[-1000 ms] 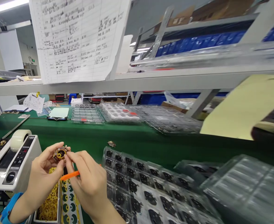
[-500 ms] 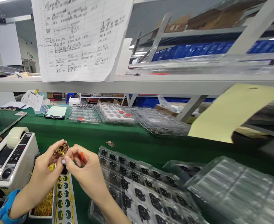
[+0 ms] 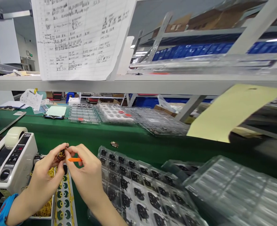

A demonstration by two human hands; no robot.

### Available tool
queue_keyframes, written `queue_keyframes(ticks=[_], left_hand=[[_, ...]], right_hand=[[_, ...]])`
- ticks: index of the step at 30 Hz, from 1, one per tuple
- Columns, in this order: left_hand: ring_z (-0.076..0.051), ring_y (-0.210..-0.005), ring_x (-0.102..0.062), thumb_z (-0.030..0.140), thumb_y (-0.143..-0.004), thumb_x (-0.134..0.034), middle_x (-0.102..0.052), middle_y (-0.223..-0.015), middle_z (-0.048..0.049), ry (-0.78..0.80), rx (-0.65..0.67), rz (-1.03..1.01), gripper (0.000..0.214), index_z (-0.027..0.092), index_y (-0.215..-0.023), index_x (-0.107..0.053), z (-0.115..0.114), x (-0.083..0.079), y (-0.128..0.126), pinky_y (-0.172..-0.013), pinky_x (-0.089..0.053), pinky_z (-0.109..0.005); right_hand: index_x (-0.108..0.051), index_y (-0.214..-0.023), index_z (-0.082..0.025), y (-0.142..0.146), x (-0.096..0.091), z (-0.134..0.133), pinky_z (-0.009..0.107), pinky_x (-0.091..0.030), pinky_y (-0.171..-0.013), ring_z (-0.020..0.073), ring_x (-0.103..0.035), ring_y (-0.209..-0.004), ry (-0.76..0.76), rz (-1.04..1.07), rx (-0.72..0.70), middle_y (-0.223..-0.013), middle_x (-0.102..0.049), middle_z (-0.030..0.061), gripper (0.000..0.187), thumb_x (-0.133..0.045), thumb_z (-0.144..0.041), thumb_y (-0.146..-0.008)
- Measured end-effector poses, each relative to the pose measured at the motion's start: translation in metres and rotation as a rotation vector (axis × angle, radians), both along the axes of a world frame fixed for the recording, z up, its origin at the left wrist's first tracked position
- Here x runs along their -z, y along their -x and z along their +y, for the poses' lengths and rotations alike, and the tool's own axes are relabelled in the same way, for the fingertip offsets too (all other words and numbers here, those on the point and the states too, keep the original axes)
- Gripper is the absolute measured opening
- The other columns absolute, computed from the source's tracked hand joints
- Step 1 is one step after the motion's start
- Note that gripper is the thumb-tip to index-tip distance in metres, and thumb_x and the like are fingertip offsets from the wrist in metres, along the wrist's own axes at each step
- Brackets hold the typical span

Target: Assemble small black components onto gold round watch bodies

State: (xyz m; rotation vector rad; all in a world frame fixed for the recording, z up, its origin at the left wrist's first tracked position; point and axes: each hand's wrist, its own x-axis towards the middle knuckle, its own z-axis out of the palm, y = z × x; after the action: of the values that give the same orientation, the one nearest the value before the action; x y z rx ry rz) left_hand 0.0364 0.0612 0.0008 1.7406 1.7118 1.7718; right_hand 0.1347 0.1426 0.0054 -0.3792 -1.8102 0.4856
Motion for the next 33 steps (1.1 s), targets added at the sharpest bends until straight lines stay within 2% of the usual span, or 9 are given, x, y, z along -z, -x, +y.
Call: queue_keyframes(ticks=[6,11,14,18,21,24,27,29,33], left_hand=[[-0.025,-0.107,-0.071,0.007,-0.086,-0.049,-0.072,-0.121,-0.0105,-0.031,-0.033,0.116,0.044,0.016,-0.126,-0.064,0.002,0.001,0.000,-0.098,-0.056,-0.034],[-0.026,-0.107,-0.071,0.010,-0.088,-0.047,-0.070,-0.124,-0.0152,-0.044,-0.086,0.156,0.045,0.012,-0.131,-0.058,0.006,0.004,0.014,-0.093,-0.060,-0.036],[-0.024,-0.104,-0.072,0.009,-0.087,-0.047,-0.067,-0.127,-0.0165,-0.049,-0.137,0.104,0.046,0.010,-0.132,-0.056,0.006,-0.003,0.027,-0.090,-0.062,-0.036],[-0.020,-0.102,-0.071,0.006,-0.084,-0.050,-0.062,-0.129,-0.0121,-0.096,-0.188,-0.009,0.047,0.015,-0.130,-0.058,-0.002,-0.017,0.040,-0.088,-0.062,-0.030],[-0.019,-0.107,-0.069,0.004,-0.084,-0.052,-0.061,-0.124,-0.0076,-0.151,-0.200,-0.049,0.047,0.018,-0.129,-0.059,-0.011,-0.024,0.042,-0.091,-0.061,-0.027],[-0.020,-0.108,-0.069,0.004,-0.086,-0.053,-0.062,-0.121,-0.0056,-0.171,-0.190,-0.076,0.049,0.022,-0.130,-0.059,-0.016,-0.026,0.041,-0.091,-0.061,-0.028],[-0.021,-0.109,-0.068,0.005,-0.086,-0.056,-0.064,-0.121,-0.0051,-0.168,-0.178,-0.088,0.050,0.024,-0.132,-0.059,-0.019,-0.028,0.041,-0.092,-0.061,-0.029],[-0.020,-0.109,-0.069,0.005,-0.085,-0.058,-0.066,-0.120,-0.0045,-0.176,-0.184,-0.084,0.050,0.025,-0.131,-0.060,-0.021,-0.031,0.041,-0.094,-0.060,-0.029],[-0.018,-0.105,-0.070,0.007,-0.085,-0.062,-0.069,-0.118,-0.0015,-0.175,-0.228,-0.098,0.047,0.025,-0.128,-0.063,-0.026,-0.038,0.040,-0.094,-0.059,-0.026]], right_hand=[[-0.056,-0.067,-0.019,0.003,0.001,0.001,0.019,-0.038,-0.049,0.0077,-0.047,-0.053,0.038,0.012,-0.032,-0.061,-0.052,-0.0045,0.018,-0.055,-0.008,-0.080],[-0.054,-0.062,-0.019,-0.003,-0.007,0.003,0.021,-0.028,-0.043,0.0074,-0.034,-0.047,0.387,-0.018,-0.298,-0.055,-0.043,-0.0052,0.017,-0.058,-0.021,-0.078],[-0.052,-0.062,-0.019,-0.004,-0.009,0.007,0.022,-0.029,-0.045,0.0086,-0.036,-0.049,0.543,0.005,-0.394,-0.056,-0.043,-0.0040,0.023,-0.060,-0.035,-0.077],[-0.047,-0.067,-0.021,0.011,0.009,0.008,0.023,-0.031,-0.049,0.0105,-0.035,-0.053,0.573,-0.265,-0.348,-0.059,-0.040,-0.0038,0.027,-0.051,-0.043,-0.082],[-0.042,-0.065,-0.022,0.031,0.032,0.005,0.024,-0.027,-0.051,0.0115,-0.035,-0.052,0.528,-0.504,-0.352,-0.057,-0.039,-0.0045,0.023,-0.047,-0.035,-0.084],[-0.041,-0.064,-0.022,0.041,0.044,0.004,0.025,-0.026,-0.053,0.0125,-0.038,-0.052,0.507,-0.578,-0.368,-0.054,-0.043,-0.0049,0.018,-0.050,-0.024,-0.080],[-0.052,-0.080,-0.021,0.027,0.032,0.012,0.026,-0.033,-0.059,0.0147,-0.049,-0.062,0.503,-0.565,-0.318,-0.070,-0.057,-0.0017,0.006,-0.046,-0.020,-0.083],[-0.056,-0.095,-0.022,0.005,0.016,0.022,0.026,-0.037,-0.060,0.0149,-0.052,-0.066,0.484,-0.497,-0.223,-0.083,-0.062,0.0004,0.014,-0.044,-0.024,-0.088],[-0.061,-0.095,-0.020,-0.048,0.001,0.052,0.025,-0.038,-0.056,0.0149,-0.054,-0.064,0.247,-0.532,0.192,-0.083,-0.063,0.0034,0.024,-0.042,-0.035,-0.096]])
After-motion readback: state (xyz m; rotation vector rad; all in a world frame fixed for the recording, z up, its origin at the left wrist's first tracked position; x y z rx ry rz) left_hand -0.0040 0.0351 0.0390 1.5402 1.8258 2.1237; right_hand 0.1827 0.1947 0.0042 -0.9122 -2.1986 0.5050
